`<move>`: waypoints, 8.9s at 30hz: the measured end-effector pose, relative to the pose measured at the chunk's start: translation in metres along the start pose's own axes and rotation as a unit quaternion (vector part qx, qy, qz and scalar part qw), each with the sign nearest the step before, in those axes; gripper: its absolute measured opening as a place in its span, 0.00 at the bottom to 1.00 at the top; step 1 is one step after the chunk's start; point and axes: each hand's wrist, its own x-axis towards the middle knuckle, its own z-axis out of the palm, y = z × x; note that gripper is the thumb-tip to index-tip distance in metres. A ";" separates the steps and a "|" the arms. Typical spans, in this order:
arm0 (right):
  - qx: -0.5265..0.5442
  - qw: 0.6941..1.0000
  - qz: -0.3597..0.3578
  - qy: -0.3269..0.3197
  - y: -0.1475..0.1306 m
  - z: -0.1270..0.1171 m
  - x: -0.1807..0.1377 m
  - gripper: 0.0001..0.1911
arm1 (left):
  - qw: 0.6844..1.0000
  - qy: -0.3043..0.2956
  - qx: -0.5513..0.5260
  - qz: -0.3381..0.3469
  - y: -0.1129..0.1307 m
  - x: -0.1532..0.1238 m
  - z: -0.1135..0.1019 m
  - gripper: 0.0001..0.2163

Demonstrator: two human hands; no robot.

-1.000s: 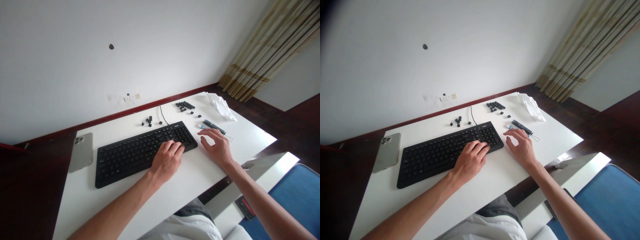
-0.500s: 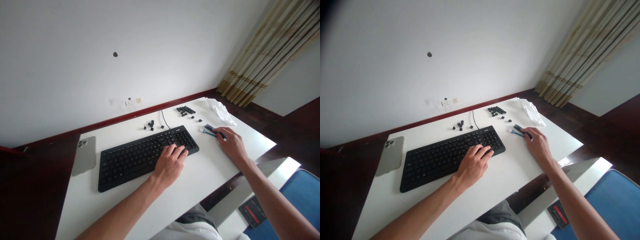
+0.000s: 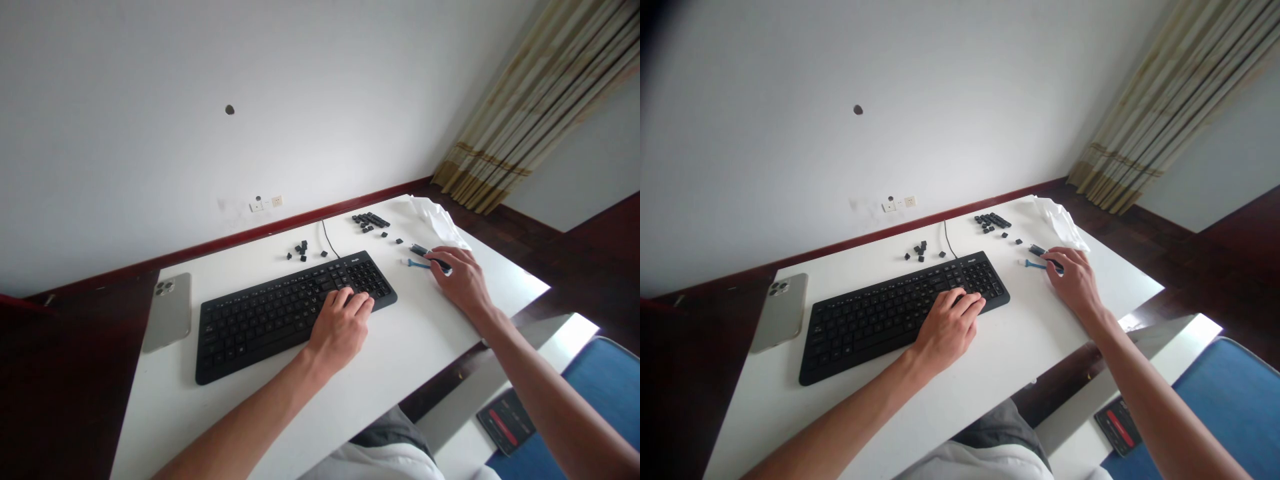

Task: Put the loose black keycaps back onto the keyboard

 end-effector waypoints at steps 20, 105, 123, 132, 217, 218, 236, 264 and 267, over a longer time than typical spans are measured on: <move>0.053 0.994 0.057 -0.077 -0.018 0.071 0.154 0.17 | 1.000 0.024 -0.012 -0.012 0.001 0.001 -0.003 0.18; 0.252 0.959 0.037 -0.125 -0.050 0.050 0.135 0.09 | 0.998 -0.029 0.025 -0.048 0.002 0.045 -0.024 0.09; 0.182 0.979 0.078 -0.047 -0.041 0.051 0.136 0.12 | 0.998 -0.024 0.015 -0.059 0.010 0.034 -0.018 0.08; 0.086 0.989 0.107 -0.054 -0.028 0.069 0.133 0.18 | 0.996 0.038 -0.014 -0.075 0.016 0.030 -0.006 0.06; 0.266 0.926 0.253 -0.094 -0.124 -0.007 -0.032 0.10 | 0.997 0.018 -0.003 -0.074 0.006 0.032 0.000 0.06; 0.255 0.930 0.246 -0.092 -0.125 -0.008 -0.033 0.10 | 0.997 0.018 -0.003 -0.073 0.006 0.032 0.000 0.06; 0.127 0.988 0.079 -0.048 -0.137 -0.008 -0.034 0.09 | 0.997 0.018 -0.010 -0.070 0.006 0.031 0.003 0.09; 0.154 0.985 0.014 -0.075 -0.131 -0.011 -0.040 0.11 | 1.000 -0.012 -0.022 0.000 0.003 0.054 0.011 0.21; 0.152 0.984 0.008 -0.092 -0.131 -0.014 -0.040 0.13 | 1.000 -0.007 -0.020 -0.012 0.004 0.054 0.013 0.21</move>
